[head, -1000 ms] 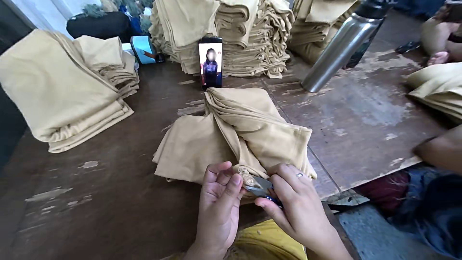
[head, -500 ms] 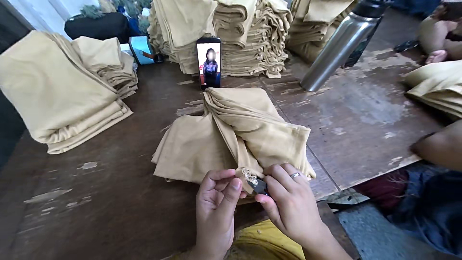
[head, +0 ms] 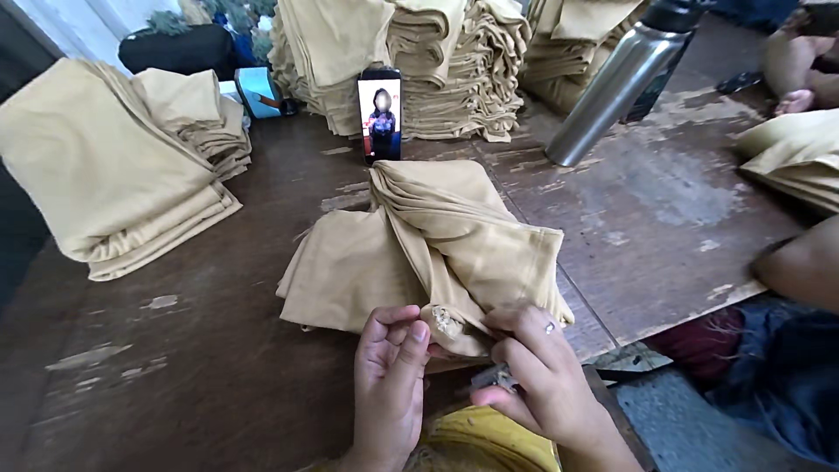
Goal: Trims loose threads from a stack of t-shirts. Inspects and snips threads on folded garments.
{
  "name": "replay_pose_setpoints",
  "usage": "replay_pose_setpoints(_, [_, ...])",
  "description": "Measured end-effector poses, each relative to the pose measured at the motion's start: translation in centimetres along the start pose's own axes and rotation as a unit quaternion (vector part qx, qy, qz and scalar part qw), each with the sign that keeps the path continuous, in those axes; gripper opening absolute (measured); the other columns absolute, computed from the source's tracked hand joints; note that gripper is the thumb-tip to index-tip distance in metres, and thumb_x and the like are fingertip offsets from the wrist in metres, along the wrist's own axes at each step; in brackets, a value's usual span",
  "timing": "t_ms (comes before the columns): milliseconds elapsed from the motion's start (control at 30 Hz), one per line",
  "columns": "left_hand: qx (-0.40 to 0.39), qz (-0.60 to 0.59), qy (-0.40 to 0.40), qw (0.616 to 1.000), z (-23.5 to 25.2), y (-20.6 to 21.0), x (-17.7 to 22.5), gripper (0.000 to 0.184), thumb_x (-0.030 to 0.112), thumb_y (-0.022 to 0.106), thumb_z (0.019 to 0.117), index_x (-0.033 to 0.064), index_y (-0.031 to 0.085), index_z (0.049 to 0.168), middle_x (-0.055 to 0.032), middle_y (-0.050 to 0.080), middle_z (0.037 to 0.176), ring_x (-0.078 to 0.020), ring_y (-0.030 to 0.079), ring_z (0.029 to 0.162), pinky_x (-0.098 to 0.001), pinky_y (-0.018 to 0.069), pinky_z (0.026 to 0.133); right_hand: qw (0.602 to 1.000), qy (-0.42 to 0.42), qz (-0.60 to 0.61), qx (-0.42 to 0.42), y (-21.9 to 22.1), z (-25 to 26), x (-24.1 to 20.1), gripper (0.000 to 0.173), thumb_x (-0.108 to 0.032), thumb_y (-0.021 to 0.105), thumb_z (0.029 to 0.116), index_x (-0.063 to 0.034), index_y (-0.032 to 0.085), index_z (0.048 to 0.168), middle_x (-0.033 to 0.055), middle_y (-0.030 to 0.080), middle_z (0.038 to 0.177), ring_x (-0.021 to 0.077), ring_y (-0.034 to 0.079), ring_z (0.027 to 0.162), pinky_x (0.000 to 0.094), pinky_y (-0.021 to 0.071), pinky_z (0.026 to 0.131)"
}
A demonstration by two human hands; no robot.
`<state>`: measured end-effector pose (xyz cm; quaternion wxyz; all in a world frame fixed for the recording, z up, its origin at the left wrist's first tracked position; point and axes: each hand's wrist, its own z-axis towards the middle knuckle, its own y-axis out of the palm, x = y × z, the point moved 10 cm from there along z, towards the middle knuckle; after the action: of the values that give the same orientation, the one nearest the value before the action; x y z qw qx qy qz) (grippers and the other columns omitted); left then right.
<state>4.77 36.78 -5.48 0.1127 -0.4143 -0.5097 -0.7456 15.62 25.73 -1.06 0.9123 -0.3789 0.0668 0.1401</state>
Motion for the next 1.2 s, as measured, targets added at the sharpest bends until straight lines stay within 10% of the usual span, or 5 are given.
replay_pose_setpoints(200, [-0.040, 0.084, 0.065, 0.994, -0.1, 0.5, 1.1, 0.024, 0.007, 0.071, 0.0939, 0.0123, 0.062, 0.115, 0.0001, 0.072, 0.107, -0.0075, 0.071, 0.094, -0.0247, 0.0605, 0.083, 0.997, 0.029, 0.037, 0.054, -2.3, 0.2, 1.4, 0.037, -0.045, 0.067, 0.0982, -0.0131, 0.049, 0.096, 0.0088, 0.056, 0.115, 0.0154, 0.057, 0.111, 0.0274, 0.0472, 0.095])
replay_pose_setpoints(400, [-0.092, 0.345, 0.256, 0.898, -1.5, 2.2, 4.0, 0.022, 0.005, 0.072, 0.0931, 0.0115, 0.065, 0.113, 0.0038, 0.069, 0.103, -0.0004, 0.067, 0.089, -0.0147, 0.0574, 0.076, 0.912, 0.015, 0.410, -0.004, -1.5, 0.8, -0.5, 0.061, -0.072, 0.071, 0.0797, -0.0227, 0.050, 0.107, -0.0044, 0.059, 0.124, 0.0048, 0.060, 0.116, 0.0202, 0.0522, 0.093])
replay_pose_setpoints(700, [-0.063, 0.419, 0.296, 0.856, -2.2, 1.7, 5.2, 0.017, 0.003, 0.073, 0.0882, 0.0082, 0.066, 0.103, 0.0000, 0.071, 0.097, -0.0030, 0.068, 0.087, -0.0156, 0.0581, 0.073, 0.722, 0.095, 0.675, 0.114, -1.0, 2.5, 0.4, 0.034, -0.054, 0.051, 0.1017, -0.0241, 0.062, 0.113, 0.0024, 0.070, 0.114, 0.0190, 0.069, 0.104, 0.0324, 0.0564, 0.091])
replay_pose_setpoints(967, [-0.089, 0.397, 0.324, 0.854, -2.6, 2.8, 6.2, 0.016, 0.004, 0.073, 0.0915, 0.0084, 0.066, 0.105, 0.0009, 0.071, 0.103, -0.0057, 0.070, 0.098, -0.0200, 0.0603, 0.085, 0.954, 0.043, 0.295, 0.038, -0.3, 3.8, -0.5, 0.031, -0.013, 0.072, 0.0935, -0.0123, 0.048, 0.113, 0.0054, 0.068, 0.113, 0.0113, 0.066, 0.104, 0.0248, 0.0554, 0.088])
replay_pose_setpoints(1200, [-0.134, 0.574, 0.162, 0.791, -2.5, -1.7, 4.1, 0.023, 0.029, 0.062, 0.1005, 0.0088, 0.073, 0.103, 0.0004, 0.073, 0.097, -0.0017, 0.067, 0.094, -0.0174, 0.0562, 0.086, 0.958, 0.172, 0.086, 0.211, -9.2, 2.7, 8.7, 0.032, -0.017, 0.072, 0.0944, -0.0082, 0.052, 0.118, -0.0050, 0.065, 0.096, 0.0032, 0.064, 0.077, 0.0240, 0.0564, 0.066])
